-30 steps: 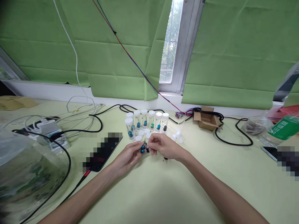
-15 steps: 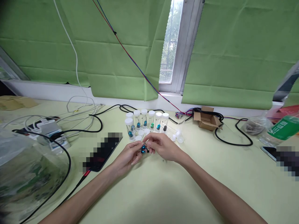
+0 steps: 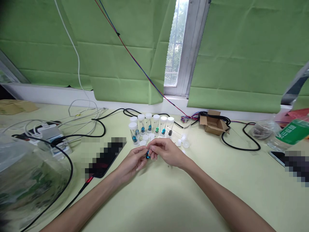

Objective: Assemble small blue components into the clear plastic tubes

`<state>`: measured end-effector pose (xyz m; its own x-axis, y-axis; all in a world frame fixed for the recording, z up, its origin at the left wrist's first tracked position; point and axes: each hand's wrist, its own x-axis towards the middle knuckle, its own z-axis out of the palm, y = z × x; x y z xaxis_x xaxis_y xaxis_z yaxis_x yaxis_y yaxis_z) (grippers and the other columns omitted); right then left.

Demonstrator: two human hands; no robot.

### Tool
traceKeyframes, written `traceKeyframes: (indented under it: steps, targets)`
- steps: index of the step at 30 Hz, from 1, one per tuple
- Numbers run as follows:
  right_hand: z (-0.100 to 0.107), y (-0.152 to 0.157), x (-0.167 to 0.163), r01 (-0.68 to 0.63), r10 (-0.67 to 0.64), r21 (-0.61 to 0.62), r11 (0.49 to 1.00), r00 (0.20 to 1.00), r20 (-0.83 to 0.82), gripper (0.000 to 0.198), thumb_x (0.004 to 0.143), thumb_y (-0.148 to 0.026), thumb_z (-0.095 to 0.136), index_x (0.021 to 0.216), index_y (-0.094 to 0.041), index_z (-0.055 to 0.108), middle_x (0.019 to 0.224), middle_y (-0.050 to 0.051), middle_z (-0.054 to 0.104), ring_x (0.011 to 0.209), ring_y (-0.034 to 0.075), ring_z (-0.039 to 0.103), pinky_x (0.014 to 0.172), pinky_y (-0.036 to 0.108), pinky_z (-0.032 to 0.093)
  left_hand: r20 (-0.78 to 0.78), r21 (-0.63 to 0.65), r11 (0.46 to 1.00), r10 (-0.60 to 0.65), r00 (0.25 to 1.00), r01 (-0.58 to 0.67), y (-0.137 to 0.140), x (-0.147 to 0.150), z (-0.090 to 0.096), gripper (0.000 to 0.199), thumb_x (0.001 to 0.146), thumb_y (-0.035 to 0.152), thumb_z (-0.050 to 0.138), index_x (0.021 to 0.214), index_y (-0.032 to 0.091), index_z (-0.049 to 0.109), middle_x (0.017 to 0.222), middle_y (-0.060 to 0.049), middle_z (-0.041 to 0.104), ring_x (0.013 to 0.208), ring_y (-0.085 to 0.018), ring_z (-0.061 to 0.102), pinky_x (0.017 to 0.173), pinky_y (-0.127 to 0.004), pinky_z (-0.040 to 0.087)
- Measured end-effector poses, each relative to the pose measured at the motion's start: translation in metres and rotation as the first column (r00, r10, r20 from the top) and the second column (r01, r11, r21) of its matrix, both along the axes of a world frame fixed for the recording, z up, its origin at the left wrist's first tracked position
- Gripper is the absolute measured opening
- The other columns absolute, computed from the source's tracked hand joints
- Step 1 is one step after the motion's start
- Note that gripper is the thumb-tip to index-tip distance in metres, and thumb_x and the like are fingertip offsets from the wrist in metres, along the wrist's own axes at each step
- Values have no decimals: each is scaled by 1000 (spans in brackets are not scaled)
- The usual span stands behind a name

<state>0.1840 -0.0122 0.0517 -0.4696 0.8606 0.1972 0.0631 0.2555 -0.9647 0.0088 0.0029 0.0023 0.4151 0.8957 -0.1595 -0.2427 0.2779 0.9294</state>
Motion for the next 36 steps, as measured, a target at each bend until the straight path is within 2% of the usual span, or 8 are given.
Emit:
traceKeyframes:
  steps: [8, 15, 22, 36]
  targets:
    - [-1, 0, 0, 7, -7, -6, 1000, 1000, -13, 23, 91, -37, 58, 90, -16, 68, 74, 2, 61, 64, 14, 55, 65, 30, 48, -74, 60, 998, 25, 997, -20, -3, 2, 3, 32, 79, 43, 69, 72, 14, 58, 56, 4, 52, 35, -3, 35, 33, -18, 19]
    - [-1, 1, 1, 14, -14, -8, 1000, 1000, -15, 21, 90, -35, 58, 90, -17, 68, 71, 1, 60, 63, 14, 54, 64, 30, 47, -102, 80, 996, 37, 994, -29, -4, 5, 2, 33, 77, 44, 69, 71, 14, 59, 62, 0, 59, 34, -3, 37, 33, -19, 19]
    - [-1, 1, 1, 17, -17, 11, 1000, 1000, 7, 21, 91, -35, 58, 89, -17, 68, 71, 1, 59, 63, 14, 54, 64, 30, 47, -132, 94, 995, 41, 990, -29, -5, 4, 3, 33, 79, 45, 67, 70, 14, 57, 55, 2, 56, 33, -3, 34, 33, -19, 17]
    - [0, -1, 1, 17, -17, 35, 999, 1000, 12, 20, 91, -35, 57, 89, -18, 68, 70, 1, 59, 63, 14, 54, 64, 30, 47, -157, 114, 993, 25, 987, -7, -5, 4, 5, 36, 81, 48, 64, 72, 14, 59, 62, -1, 61, 32, -3, 35, 34, -20, 19]
